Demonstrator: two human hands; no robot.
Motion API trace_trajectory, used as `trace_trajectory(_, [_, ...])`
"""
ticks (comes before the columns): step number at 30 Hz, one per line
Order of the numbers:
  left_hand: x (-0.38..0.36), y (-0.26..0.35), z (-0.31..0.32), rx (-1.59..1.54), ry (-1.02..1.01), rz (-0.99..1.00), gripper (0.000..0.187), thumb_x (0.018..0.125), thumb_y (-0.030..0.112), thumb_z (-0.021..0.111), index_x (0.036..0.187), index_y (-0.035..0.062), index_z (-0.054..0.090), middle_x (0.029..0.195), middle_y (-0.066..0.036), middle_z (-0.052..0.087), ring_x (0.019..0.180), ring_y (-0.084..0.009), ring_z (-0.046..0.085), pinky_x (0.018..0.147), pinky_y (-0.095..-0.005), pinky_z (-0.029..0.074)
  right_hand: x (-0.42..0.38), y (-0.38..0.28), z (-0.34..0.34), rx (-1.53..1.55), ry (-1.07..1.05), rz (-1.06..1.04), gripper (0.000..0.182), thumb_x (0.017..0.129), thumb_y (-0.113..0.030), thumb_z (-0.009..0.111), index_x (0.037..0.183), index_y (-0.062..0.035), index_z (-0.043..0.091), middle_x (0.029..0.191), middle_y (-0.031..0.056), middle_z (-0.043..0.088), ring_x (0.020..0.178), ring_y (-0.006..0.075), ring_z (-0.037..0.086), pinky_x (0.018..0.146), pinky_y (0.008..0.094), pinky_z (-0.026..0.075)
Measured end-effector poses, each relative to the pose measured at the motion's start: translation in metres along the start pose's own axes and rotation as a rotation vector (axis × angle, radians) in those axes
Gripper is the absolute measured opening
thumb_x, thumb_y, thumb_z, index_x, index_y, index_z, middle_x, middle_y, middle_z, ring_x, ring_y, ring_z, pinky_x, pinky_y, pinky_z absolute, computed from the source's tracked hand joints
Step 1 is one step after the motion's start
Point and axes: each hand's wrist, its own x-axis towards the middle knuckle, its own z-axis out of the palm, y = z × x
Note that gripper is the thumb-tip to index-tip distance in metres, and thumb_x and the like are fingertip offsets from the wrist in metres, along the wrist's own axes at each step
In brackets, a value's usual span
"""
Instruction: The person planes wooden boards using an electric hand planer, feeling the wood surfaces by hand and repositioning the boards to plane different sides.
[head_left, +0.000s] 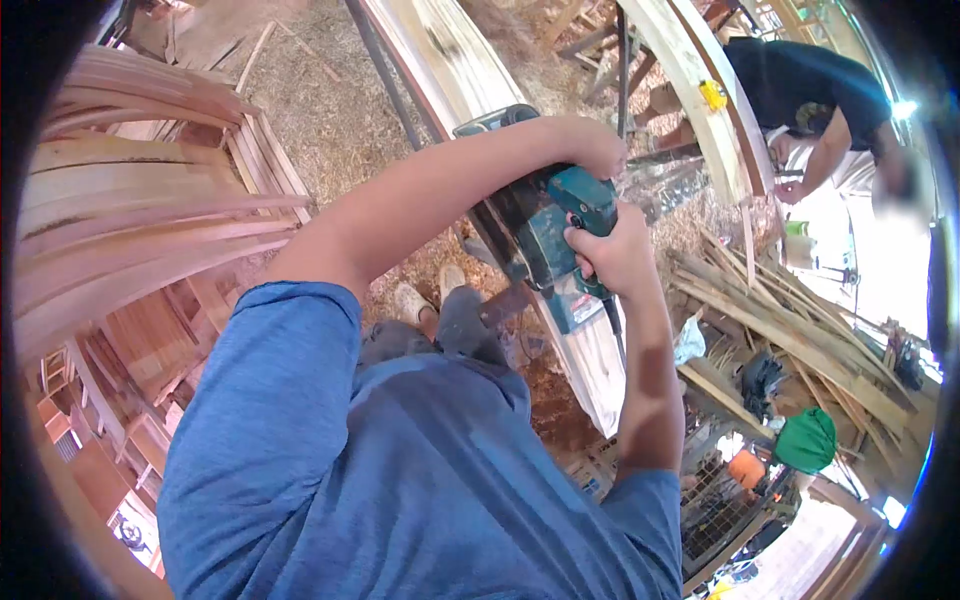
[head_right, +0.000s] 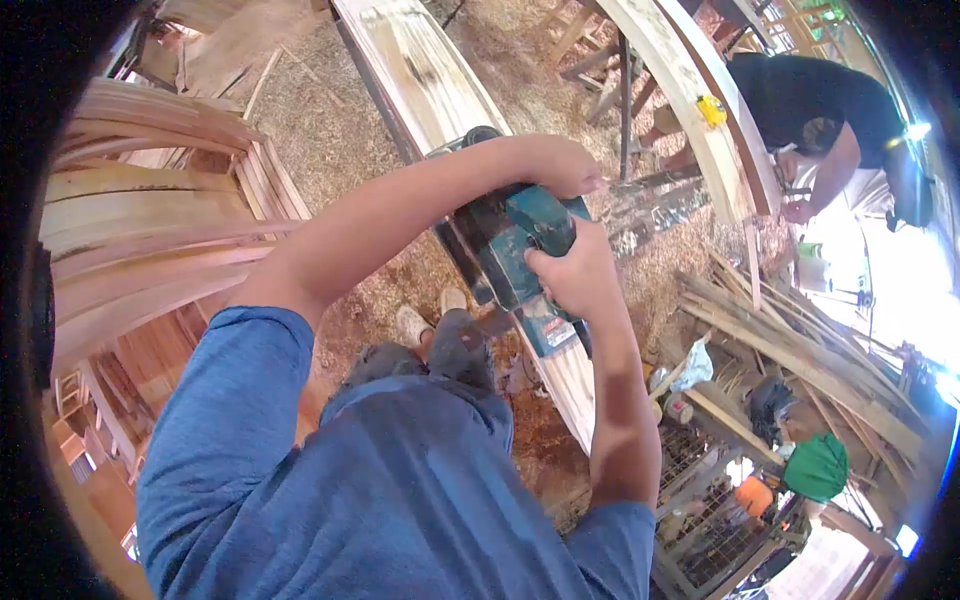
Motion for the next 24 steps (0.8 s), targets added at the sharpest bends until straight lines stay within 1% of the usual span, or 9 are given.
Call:
trace_trajectory(2, [-0.007,-0.015,-0.013,0.001,0.015,-0.004,0.041,0.101,0.034,0.045,0.1,0.0009,0.068,0.099,-0.024,0.069,0.095,-0.0441,0.065,0.086,-0.0533,0.049,0.02,-0.003,0.006,0.012,0.0,0.0,0.02,0.079,-0.006,0.07,0.097,0.0024,0.066,0.063,0.0052,0.061,0.045,0.0113,0.052,0.046,0.0315,0.041])
trace_trajectory(5, [-0.011,-0.037,-0.03,-0.002,0.016,0.008,0.04,0.101,0.034,0.045,0.101,0.0013,0.068,0.101,-0.023,0.069,0.096,-0.0437,0.065,0.087,-0.0524,0.05,0.04,-0.027,0.016,-0.017,0.005,0.014,0.013,0.081,-0.002,0.07,0.089,0.0012,0.061,0.062,0.0034,0.058,0.045,0.0095,0.05,0.044,0.0278,0.039])
trace_trajectory(10, [-0.008,-0.08,-0.052,0.016,-0.017,-0.001,0.035,0.1,0.03,0.046,0.102,0.0016,0.067,0.105,-0.022,0.069,0.099,-0.0419,0.064,0.088,-0.0515,0.049,0.079,-0.046,0.027,-0.035,0.015,-0.077,0.012,0.08,-0.002,0.07,0.089,0.0004,0.062,0.061,0.0027,0.058,0.045,0.0088,0.05,0.044,0.0279,0.039])
trace_trajectory(13, [-0.015,-0.11,-0.073,0.014,-0.022,0.043,0.034,0.1,0.028,0.046,0.109,0.0028,0.067,0.11,-0.021,0.068,0.103,-0.0409,0.064,0.091,-0.0506,0.049,0.111,-0.06,0.038,-0.017,0.038,-0.12,0.013,0.079,-0.003,0.07,0.089,0.0006,0.063,0.062,0.0023,0.058,0.045,0.0082,0.049,0.044,0.028,0.04])
trace_trajectory(15, [-0.024,-0.124,-0.094,0.011,-0.031,0.022,0.035,0.1,0.028,0.046,0.114,0.0029,0.066,0.112,-0.021,0.068,0.106,-0.0406,0.064,0.093,-0.0499,0.049,0.132,-0.068,0.044,-0.029,0.043,-0.129,0.016,0.078,-0.004,0.07,0.092,0.0017,0.064,0.064,0.0042,0.06,0.047,0.0104,0.052,0.047,0.0295,0.043])
trace_trajectory(17, [-0.029,-0.141,-0.109,0.006,-0.038,0.0,0.036,0.101,0.028,0.046,0.118,0.0026,0.065,0.114,-0.021,0.068,0.108,-0.0403,0.063,0.095,-0.0494,0.049,0.151,-0.083,0.047,-0.072,0.035,-0.102,0.023,0.077,-0.007,0.071,0.096,0.0033,0.066,0.069,0.0081,0.065,0.052,0.0152,0.059,0.054,0.0325,0.049])
trace_trajectory(20, [-0.033,-0.168,-0.13,0.024,-0.044,-0.024,0.037,0.101,0.028,0.047,0.121,0.0016,0.064,0.117,-0.021,0.068,0.111,-0.0402,0.063,0.097,-0.0488,0.048,0.171,-0.117,0.052,-0.125,0.017,-0.05,0.033,0.076,-0.011,0.069,0.105,0.0048,0.068,0.094,0.0221,0.073,0.091,0.0332,0.072,0.085,0.04,0.053])
trace_trajectory(21, [-0.035,-0.175,-0.139,0.041,-0.05,-0.027,0.037,0.101,0.028,0.047,0.121,0.0013,0.064,0.117,-0.022,0.068,0.111,-0.0403,0.063,0.097,-0.0487,0.048,0.182,-0.119,0.056,-0.094,0.031,-0.085,0.033,0.076,-0.011,0.068,0.105,0.0051,0.068,0.094,0.022,0.073,0.091,0.0328,0.072,0.085,0.0395,0.053])
trace_trajectory(24, [-0.045,-0.199,-0.158,0.027,-0.012,-0.046,0.037,0.1,0.028,0.048,0.121,0.001,0.064,0.119,-0.022,0.067,0.112,-0.0406,0.062,0.098,-0.0484,0.048,0.213,-0.123,0.065,-0.07,0.041,-0.188,0.04,0.073,-0.014,0.072,0.108,0.0036,0.067,0.084,0.0164,0.071,0.075,0.027,0.069,0.075,0.0386,0.054])
